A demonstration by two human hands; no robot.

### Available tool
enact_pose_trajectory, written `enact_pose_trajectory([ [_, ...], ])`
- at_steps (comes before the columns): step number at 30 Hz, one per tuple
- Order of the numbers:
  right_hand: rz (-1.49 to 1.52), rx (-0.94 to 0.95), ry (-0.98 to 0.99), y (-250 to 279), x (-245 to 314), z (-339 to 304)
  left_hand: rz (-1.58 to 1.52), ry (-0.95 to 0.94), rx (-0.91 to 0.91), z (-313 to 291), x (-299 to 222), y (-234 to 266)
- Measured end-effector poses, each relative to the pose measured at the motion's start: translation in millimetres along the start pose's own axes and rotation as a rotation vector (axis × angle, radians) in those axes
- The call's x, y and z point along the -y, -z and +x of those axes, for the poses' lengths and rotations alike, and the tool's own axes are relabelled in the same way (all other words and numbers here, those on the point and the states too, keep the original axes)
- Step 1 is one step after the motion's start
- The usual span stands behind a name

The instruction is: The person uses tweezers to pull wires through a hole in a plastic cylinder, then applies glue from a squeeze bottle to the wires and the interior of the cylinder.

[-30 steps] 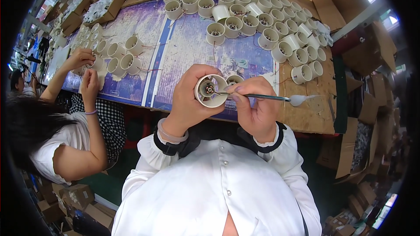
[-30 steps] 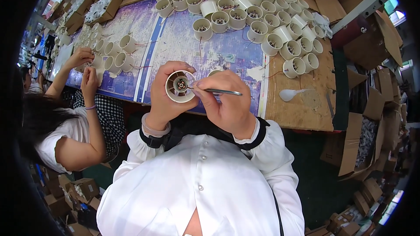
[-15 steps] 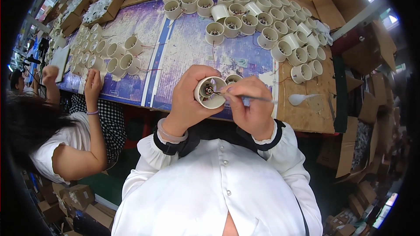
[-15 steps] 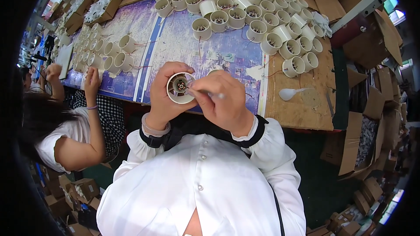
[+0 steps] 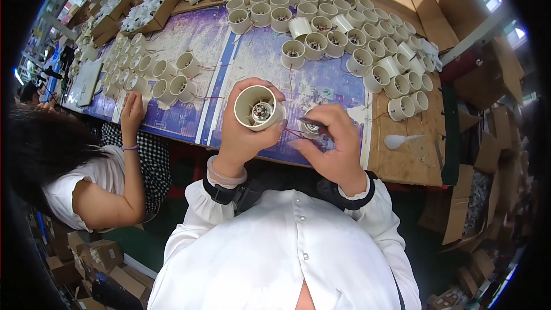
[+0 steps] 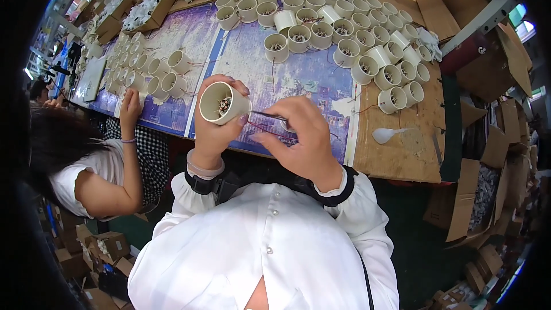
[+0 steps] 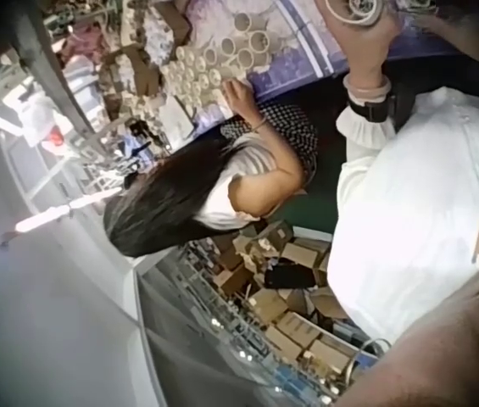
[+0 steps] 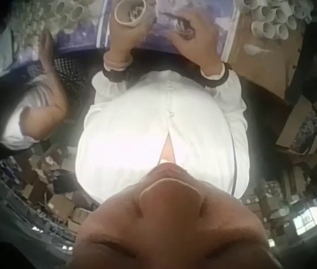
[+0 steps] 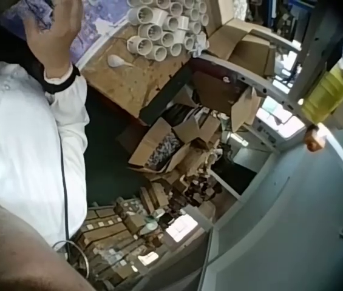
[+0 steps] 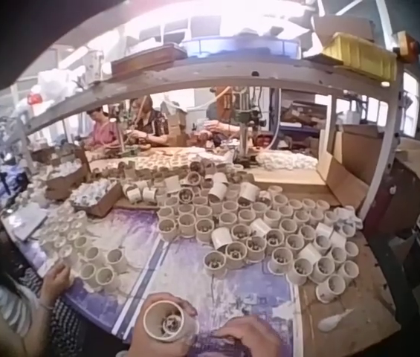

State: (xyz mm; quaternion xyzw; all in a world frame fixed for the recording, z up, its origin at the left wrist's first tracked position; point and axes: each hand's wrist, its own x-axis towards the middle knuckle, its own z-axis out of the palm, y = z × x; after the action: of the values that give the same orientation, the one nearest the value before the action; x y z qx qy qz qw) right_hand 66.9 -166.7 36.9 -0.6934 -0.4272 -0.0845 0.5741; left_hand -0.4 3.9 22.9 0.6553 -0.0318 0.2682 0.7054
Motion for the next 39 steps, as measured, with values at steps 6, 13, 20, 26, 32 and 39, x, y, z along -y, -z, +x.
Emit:
enact_pose_trajectory([
  [6, -0.080, 0.071, 0.131, -4.9, -6.0, -5.0, -0.062, 0.006, -0.014, -2.6, 0.1, -2.0],
  [13, -0.121, 0.079, 0.155, -5.3, -13.9, -16.6, 0.037, -0.019, -0.064, -5.2, -2.3, -9.5],
  [20, 0.219, -0.153, -0.046, 23.7, 8.9, -2.7, 0.362, -0.206, -0.078, -4.6, 2.1, -2.8],
  [26, 0.182, -0.119, 0.131, 26.0, 20.6, -0.8, 0.370, -0.190, -0.060, -6.1, 3.3, -6.6],
  [32, 0.270, -0.131, 0.054, 4.5, 14.5, -0.6, 0.391, -0.168, -0.056, -7.1, -1.4, -5.6],
  [39, -0.029, -0.054, 0.193, 0.1, 14.3, 8.2, 0.412, -0.189, -0.050, -6.6, -1.7, -5.9],
])
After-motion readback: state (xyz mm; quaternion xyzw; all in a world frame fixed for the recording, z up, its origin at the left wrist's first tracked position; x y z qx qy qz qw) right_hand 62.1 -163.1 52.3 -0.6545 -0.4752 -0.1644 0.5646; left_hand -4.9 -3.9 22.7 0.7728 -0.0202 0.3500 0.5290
